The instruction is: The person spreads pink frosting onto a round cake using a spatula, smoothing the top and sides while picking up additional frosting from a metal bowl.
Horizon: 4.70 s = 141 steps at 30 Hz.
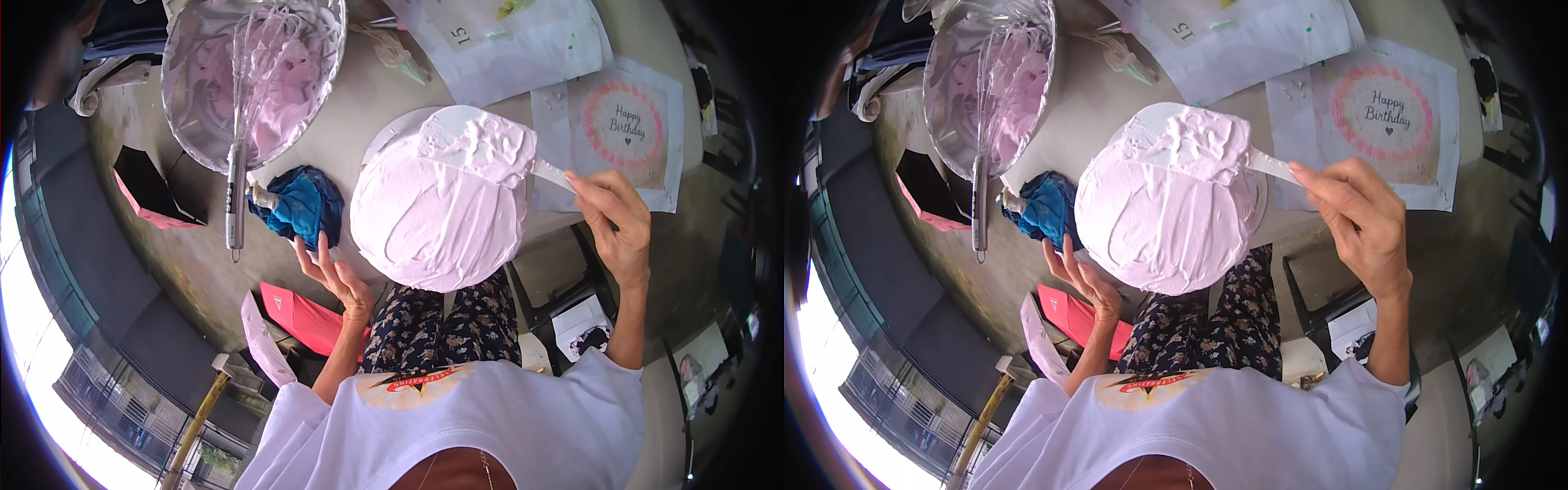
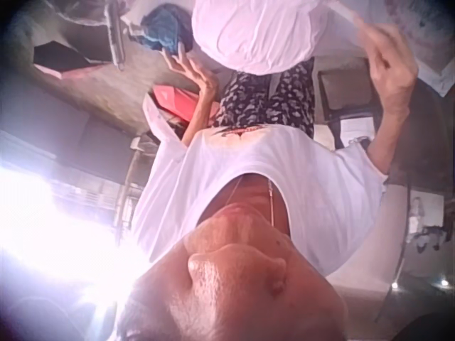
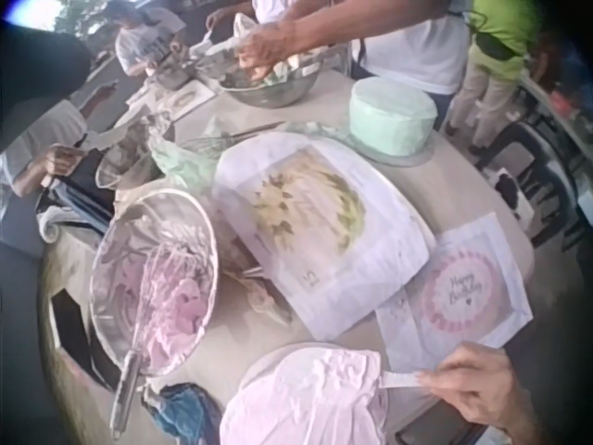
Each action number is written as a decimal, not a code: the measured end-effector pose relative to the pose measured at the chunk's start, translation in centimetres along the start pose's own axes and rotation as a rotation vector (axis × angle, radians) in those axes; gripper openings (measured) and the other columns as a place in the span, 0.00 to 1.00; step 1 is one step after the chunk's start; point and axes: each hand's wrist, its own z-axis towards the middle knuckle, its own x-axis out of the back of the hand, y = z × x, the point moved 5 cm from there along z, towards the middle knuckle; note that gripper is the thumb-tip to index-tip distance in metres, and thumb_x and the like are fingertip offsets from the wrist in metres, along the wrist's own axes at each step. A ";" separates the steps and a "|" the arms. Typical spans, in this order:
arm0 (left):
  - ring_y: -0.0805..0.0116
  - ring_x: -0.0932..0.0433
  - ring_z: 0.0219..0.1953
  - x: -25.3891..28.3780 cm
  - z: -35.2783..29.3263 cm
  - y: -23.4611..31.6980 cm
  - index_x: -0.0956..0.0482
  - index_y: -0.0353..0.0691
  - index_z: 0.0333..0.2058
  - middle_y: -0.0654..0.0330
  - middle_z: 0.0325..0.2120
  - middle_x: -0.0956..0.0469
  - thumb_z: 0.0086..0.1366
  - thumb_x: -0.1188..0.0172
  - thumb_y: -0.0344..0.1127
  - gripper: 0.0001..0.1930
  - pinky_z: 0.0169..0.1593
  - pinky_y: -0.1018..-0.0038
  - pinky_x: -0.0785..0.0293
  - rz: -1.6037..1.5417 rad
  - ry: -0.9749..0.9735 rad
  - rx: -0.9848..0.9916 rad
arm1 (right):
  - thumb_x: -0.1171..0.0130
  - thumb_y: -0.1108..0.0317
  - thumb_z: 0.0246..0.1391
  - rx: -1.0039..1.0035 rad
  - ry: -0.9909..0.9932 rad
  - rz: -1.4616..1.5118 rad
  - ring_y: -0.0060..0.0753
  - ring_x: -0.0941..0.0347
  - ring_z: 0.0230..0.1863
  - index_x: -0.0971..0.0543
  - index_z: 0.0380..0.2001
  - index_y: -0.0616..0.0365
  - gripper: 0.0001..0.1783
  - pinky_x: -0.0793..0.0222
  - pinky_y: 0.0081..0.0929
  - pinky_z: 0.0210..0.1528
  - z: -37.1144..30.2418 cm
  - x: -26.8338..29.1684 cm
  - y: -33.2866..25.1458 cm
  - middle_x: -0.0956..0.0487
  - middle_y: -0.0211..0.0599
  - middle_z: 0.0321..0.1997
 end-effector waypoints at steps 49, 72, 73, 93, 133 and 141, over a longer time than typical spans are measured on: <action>0.44 0.23 0.30 7.7 16.5 9.1 0.29 0.37 0.51 0.43 0.26 0.22 0.66 0.48 0.40 0.18 0.35 0.54 0.29 -0.060 -0.360 0.133 | 0.41 0.64 0.53 -0.177 -0.193 -0.121 0.45 0.23 0.29 0.19 0.41 0.53 0.12 0.31 0.35 0.33 14.3 -3.0 -9.1 0.20 0.44 0.26; 0.43 0.23 0.29 8.9 16.3 11.3 0.28 0.34 0.51 0.43 0.25 0.23 0.64 0.45 0.36 0.18 0.34 0.58 0.30 -0.200 -0.313 -0.030 | 0.41 0.63 0.54 -0.104 -0.208 -0.112 0.45 0.23 0.28 0.18 0.38 0.54 0.11 0.30 0.38 0.34 18.4 -4.6 -10.8 0.20 0.43 0.25; 0.44 0.22 0.29 9.0 16.3 11.4 0.28 0.33 0.51 0.42 0.26 0.23 0.64 0.45 0.36 0.19 0.35 0.60 0.29 -0.141 -0.280 -0.092 | 0.41 0.63 0.54 -0.110 -0.213 -0.107 0.45 0.23 0.28 0.18 0.38 0.54 0.11 0.30 0.38 0.34 18.4 -4.5 -10.8 0.20 0.43 0.25; 0.49 0.21 0.30 9.9 16.0 8.7 0.31 0.36 0.53 0.47 0.33 0.21 0.66 0.46 0.35 0.18 0.32 0.60 0.26 0.024 -0.034 -0.160 | 0.53 0.63 0.66 -0.415 -0.496 0.467 0.09 0.46 0.13 0.24 0.47 0.61 0.15 0.54 0.12 0.12 16.7 -4.3 -9.7 0.32 0.23 0.19; 0.57 0.27 0.23 8.5 16.3 10.0 0.36 0.39 0.58 0.56 0.23 0.30 0.65 0.45 0.32 0.23 0.25 0.62 0.29 0.130 -0.052 -0.400 | 0.58 0.65 0.67 -0.573 -0.550 0.737 0.09 0.46 0.10 0.25 0.44 0.64 0.15 0.56 0.13 0.09 17.5 -6.0 -9.8 0.30 0.28 0.19; 0.56 0.26 0.24 8.7 17.6 7.2 0.33 0.38 0.56 0.55 0.24 0.28 0.64 0.44 0.32 0.22 0.26 0.62 0.29 0.180 -0.035 -0.313 | 0.56 0.65 0.67 -0.542 -0.528 0.716 0.09 0.47 0.09 0.24 0.45 0.62 0.15 0.54 0.11 0.09 17.4 -4.1 -9.6 0.30 0.26 0.19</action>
